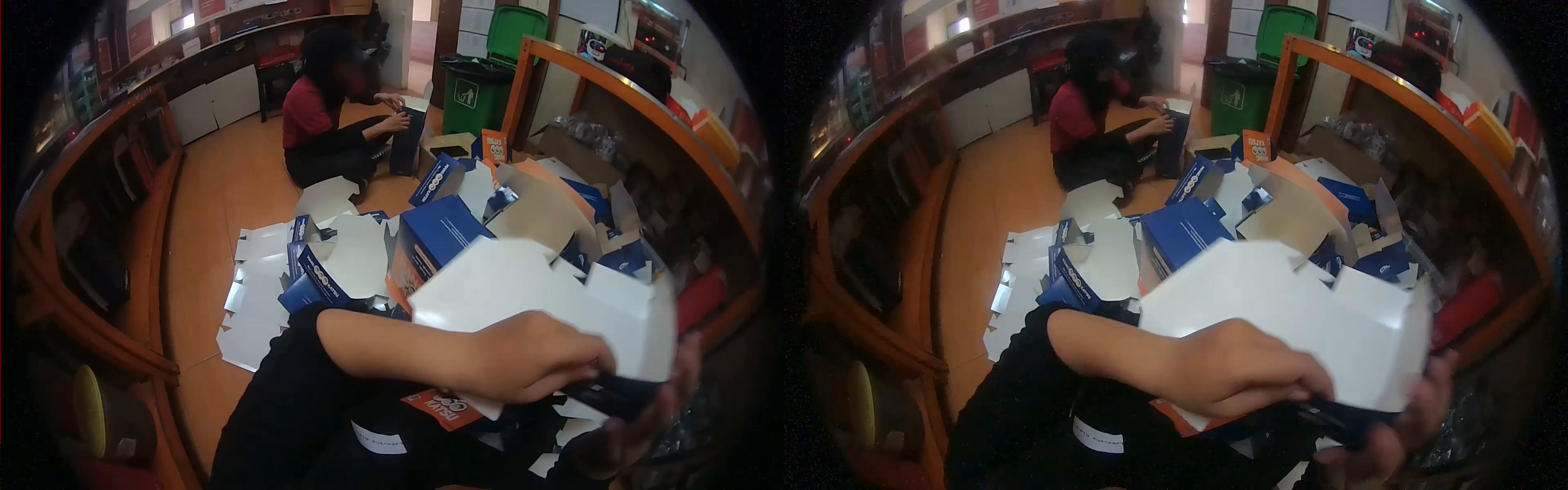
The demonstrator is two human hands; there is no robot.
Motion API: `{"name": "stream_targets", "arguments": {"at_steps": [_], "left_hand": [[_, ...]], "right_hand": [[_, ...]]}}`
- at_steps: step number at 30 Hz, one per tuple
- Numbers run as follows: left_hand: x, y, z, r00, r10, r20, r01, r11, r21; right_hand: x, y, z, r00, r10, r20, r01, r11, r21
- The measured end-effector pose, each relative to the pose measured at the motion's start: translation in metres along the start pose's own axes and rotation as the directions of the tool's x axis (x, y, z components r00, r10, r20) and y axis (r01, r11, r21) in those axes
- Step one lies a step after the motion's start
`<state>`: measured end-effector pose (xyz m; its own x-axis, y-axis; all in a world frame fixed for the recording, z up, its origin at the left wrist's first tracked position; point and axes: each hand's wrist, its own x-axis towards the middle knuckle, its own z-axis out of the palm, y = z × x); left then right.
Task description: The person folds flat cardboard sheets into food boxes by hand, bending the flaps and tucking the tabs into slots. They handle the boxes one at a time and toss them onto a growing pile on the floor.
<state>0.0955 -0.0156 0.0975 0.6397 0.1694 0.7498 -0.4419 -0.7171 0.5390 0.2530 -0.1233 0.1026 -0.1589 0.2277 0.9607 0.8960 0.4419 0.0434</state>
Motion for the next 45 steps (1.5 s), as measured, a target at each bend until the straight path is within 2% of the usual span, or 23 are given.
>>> {"name": "stream_targets", "arguments": {"at_steps": [1, 2, 4, 6, 7, 10, 11, 12, 14, 18, 20, 24, 25, 29, 32, 35, 36, 37, 39, 40, 43, 44, 45], "left_hand": [[0.008, 0.0, 0.0, 0.998, 0.022, -0.052, -0.022, 1.0, -0.01], [0.016, -0.004, -0.001, 0.993, 0.073, -0.096, -0.072, 0.997, 0.018], [0.033, 0.015, -0.003, 0.963, -0.224, -0.15, 0.116, 0.846, -0.52], [0.053, 0.028, 0.015, 0.936, -0.238, -0.26, -0.103, 0.522, -0.847], [0.056, 0.033, 0.021, 0.959, -0.234, -0.161, -0.062, 0.379, -0.923], [0.063, 0.016, 0.05, 0.978, -0.058, -0.198, -0.163, 0.378, -0.911], [0.064, 0.014, 0.049, 0.978, 0.01, -0.209, -0.187, 0.49, -0.851], [0.058, 0.015, 0.051, 0.996, -0.042, -0.08, -0.034, 0.64, -0.768], [0.043, 0.02, 0.05, 0.967, -0.211, 0.144, 0.255, 0.841, -0.477], [0.037, -0.015, 0.089, 0.982, 0.125, -0.144, -0.112, 0.989, 0.091], [0.038, -0.015, 0.093, 0.9, 0.346, -0.265, -0.242, 0.903, 0.356], [0.041, 0.001, 0.074, 0.993, -0.007, -0.116, 0.012, 0.999, 0.036], [0.047, 0.006, 0.067, 0.978, -0.184, 0.096, 0.18, 0.982, 0.057], [0.052, -0.012, 0.108, 0.955, 0.248, -0.163, -0.191, 0.934, 0.302], [0.049, -0.013, 0.094, 0.969, 0.233, 0.076, -0.244, 0.951, 0.192], [0.034, -0.001, 0.057, 0.944, 0.272, 0.189, -0.253, 0.96, -0.117], [0.036, -0.005, 0.061, 0.983, 0.177, -0.053, -0.184, 0.914, -0.361], [0.04, -0.008, 0.066, 0.966, 0.013, -0.258, -0.167, 0.793, -0.586], [0.043, -0.027, 0.052, 0.908, -0.291, -0.3, -0.18, 0.375, -0.909], [0.049, -0.034, 0.029, 0.918, -0.353, -0.178, -0.151, 0.103, -0.983], [0.055, -0.051, 0.027, 0.891, -0.343, -0.297, -0.18, 0.335, -0.925], [0.053, -0.058, 0.033, 0.948, -0.276, -0.156, -0.015, 0.45, -0.893], [0.049, -0.066, 0.043, 0.974, -0.227, 0.004, 0.135, 0.563, -0.815]], "right_hand": [[0.005, 0.011, -0.015, 0.989, -0.131, 0.074, 0.149, 0.934, -0.324], [0.0, 0.012, -0.022, 0.981, -0.185, 0.063, 0.195, 0.917, -0.349], [0.004, 0.008, -0.025, 0.955, -0.286, 0.08, 0.295, 0.891, -0.344], [0.0, 0.014, -0.025, 0.937, -0.309, 0.161, 0.344, 0.896, -0.281], [-0.006, 0.016, -0.024, 0.934, -0.285, 0.214, 0.335, 0.908, -0.253], [-0.014, 0.031, -0.038, 0.928, -0.33, 0.174, 0.373, 0.806, -0.459], [-0.014, 0.036, -0.028, 0.953, -0.295, -0.069, 0.24, 0.875, -0.42], [-0.017, 0.044, -0.009, 0.926, -0.225, -0.304, 0.114, 0.932, -0.344], [-0.012, 0.06, -0.058, 0.958, -0.284, 0.035, 0.262, 0.823, -0.504], [0.013, 0.06, -0.112, 0.737, -0.132, 0.662, 0.582, 0.622, -0.524], [0.009, 0.065, -0.118, 0.648, -0.019, 0.761, 0.561, 0.689, -0.46], [-0.013, 0.061, -0.133, 0.654, 0.1, 0.75, 0.411, 0.786, -0.463], [-0.023, 0.058, -0.131, 0.695, 0.16, 0.701, 0.325, 0.801, -0.504], [-0.018, 0.086, -0.143, 0.623, 0.083, 0.778, 0.604, 0.581, -0.546], [-0.02, 0.076, -0.119, 0.714, -0.117, 0.691, 0.626, 0.548, -0.555], [-0.027, 0.065, -0.096, 0.82, -0.267, 0.507, 0.513, 0.737, -0.441], [-0.033, 0.062, -0.091, 0.833, -0.287, 0.472, 0.486, 0.789, -0.377], [-0.039, 0.059, -0.086, 0.843, -0.297, 0.448, 0.453, 0.842, -0.293], [-0.047, 0.057, -0.082, 0.857, -0.311, 0.41, 0.394, 0.909, -0.135], [-0.054, 0.059, -0.082, 0.852, -0.326, 0.409, 0.381, 0.923, -0.059], [-0.069, 0.06, -0.075, 0.843, -0.391, 0.369, 0.374, 0.92, 0.118], [-0.05, 0.047, -0.082, 0.808, -0.319, 0.495, 0.335, 0.94, 0.058], [-0.067, 0.048, -0.077, 0.951, -0.104, 0.292, 0.099, 0.995, 0.031]]}}
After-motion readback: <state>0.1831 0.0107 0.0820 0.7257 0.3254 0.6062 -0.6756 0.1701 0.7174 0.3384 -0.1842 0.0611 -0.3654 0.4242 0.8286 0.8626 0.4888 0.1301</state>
